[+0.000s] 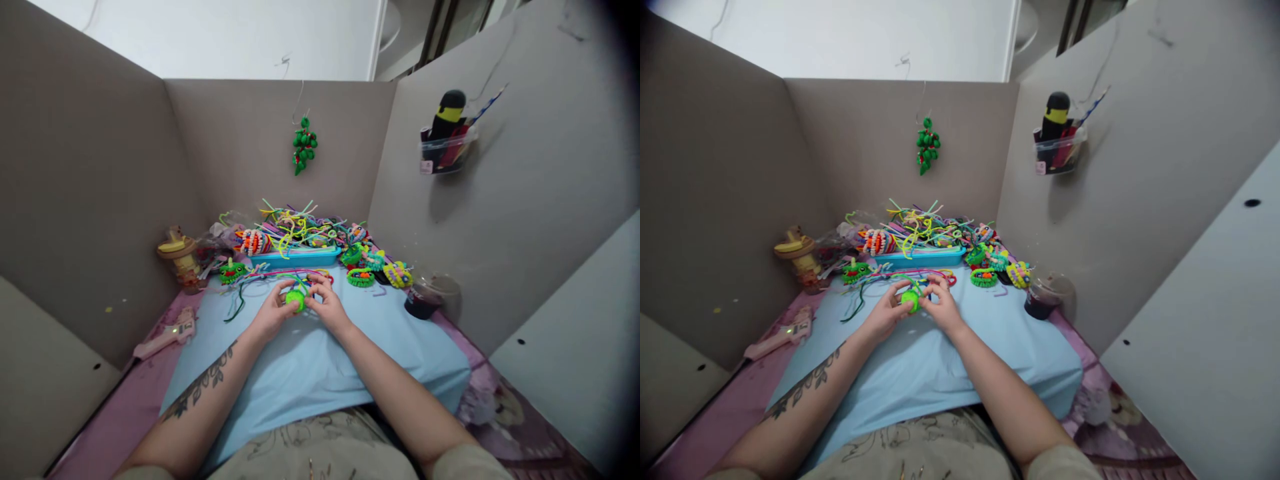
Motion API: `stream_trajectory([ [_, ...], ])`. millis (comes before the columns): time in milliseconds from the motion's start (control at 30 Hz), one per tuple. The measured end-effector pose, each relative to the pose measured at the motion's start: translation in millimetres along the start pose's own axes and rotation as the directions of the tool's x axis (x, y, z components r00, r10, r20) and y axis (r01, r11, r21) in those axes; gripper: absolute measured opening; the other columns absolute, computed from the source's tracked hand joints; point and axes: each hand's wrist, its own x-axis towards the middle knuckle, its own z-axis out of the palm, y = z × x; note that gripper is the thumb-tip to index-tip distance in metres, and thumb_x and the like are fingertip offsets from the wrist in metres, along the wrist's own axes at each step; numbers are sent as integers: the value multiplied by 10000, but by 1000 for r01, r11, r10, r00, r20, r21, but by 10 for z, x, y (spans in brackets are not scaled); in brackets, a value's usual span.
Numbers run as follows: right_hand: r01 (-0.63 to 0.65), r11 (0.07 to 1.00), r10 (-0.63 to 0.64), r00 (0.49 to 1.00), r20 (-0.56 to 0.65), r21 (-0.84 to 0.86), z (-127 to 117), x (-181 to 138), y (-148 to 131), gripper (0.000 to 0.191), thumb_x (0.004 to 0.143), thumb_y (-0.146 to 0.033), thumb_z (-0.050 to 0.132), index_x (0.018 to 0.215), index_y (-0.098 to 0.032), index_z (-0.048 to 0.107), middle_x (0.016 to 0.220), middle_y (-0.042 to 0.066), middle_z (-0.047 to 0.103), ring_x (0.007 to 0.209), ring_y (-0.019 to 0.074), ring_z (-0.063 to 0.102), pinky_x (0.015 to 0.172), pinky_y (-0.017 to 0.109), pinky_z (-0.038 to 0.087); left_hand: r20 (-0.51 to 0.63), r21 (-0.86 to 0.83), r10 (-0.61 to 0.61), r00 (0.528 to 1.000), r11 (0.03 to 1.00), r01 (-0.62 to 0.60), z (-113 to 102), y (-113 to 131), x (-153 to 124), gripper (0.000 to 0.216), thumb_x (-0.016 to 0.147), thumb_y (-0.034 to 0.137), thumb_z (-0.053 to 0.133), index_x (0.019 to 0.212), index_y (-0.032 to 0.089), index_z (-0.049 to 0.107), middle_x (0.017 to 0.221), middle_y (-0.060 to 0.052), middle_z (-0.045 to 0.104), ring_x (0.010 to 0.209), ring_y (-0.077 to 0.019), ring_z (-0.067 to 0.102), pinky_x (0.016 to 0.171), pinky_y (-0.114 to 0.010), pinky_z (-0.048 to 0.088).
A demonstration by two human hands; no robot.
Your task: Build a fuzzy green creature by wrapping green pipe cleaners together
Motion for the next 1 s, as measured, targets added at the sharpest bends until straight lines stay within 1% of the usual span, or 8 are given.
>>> stream_trajectory([
  [200,-55,998,57,996,67,-28,-13,11,38,140,724,-354,661,747,-217,651,1341,58,413,1255,238,382,1066,389,232,10,2,-15,1000,1000,15,-2,1,-7,655,620,287,774,1177,211,438,875,-36,623,727,-148,606,642,-262,485],
  [300,-44,997,49,996,81,-57,-16,17,21,174,750,-371,636,691,-208,643,1348,58,408,1252,234,385,1062,381,235,-28,34,-3,1000,999,4,-3,-11,8,639,648,318,747,1192,216,428,985,-65,605,799,-166,613,672,-286,504],
  [433,-32,999,30,998,-51,-42,6,25,17,217,766,-384,610,658,-198,590,1248,81,466,1202,232,428,1040,379,271,-158,302,169,973,946,-115,1,-85,30,554,647,335,727,1134,210,496,1232,-112,491,866,-181,611,675,-297,520],
  [567,-46,999,47,995,-83,5,39,30,34,274,786,-423,580,641,-192,544,1181,84,494,1161,225,461,1008,358,308,-45,491,358,933,821,-292,10,-156,32,486,641,275,723,1093,217,555,1220,-102,495,953,-208,594,695,-295,523],
  [733,-19,999,19,1000,0,-40,67,15,22,273,812,-412,553,652,-191,536,1161,79,505,1139,216,474,993,352,330,-98,262,318,943,922,-284,-10,-99,45,403,680,283,701,1055,195,584,1185,-93,552,942,-182,597,805,-308,492],
  [833,96,978,-110,992,-66,-186,67,-11,-27,145,799,-345,581,856,-212,585,1159,89,499,1152,227,451,1010,391,325,-206,110,216,954,974,-196,-37,-40,59,430,625,277,750,1014,183,594,1082,-67,594,898,-168,596,771,-283,485],
  [900,186,936,-221,971,-89,-300,58,-30,-64,236,789,-298,595,1014,-235,568,1190,93,479,1178,237,421,1027,422,311,-260,24,149,954,989,-148,-46,-20,63,449,591,276,772,995,185,597,1056,-56,589,896,-170,588,725,-267,486],
  [1000,293,859,-319,948,8,-419,37,-47,-100,188,797,-248,579,982,-264,607,1227,78,457,1184,250,398,1032,453,303,-252,-66,79,965,993,-98,-47,-20,61,441,577,274,781,970,183,604,1041,-49,578,870,-162,582,701,-266,489],
])
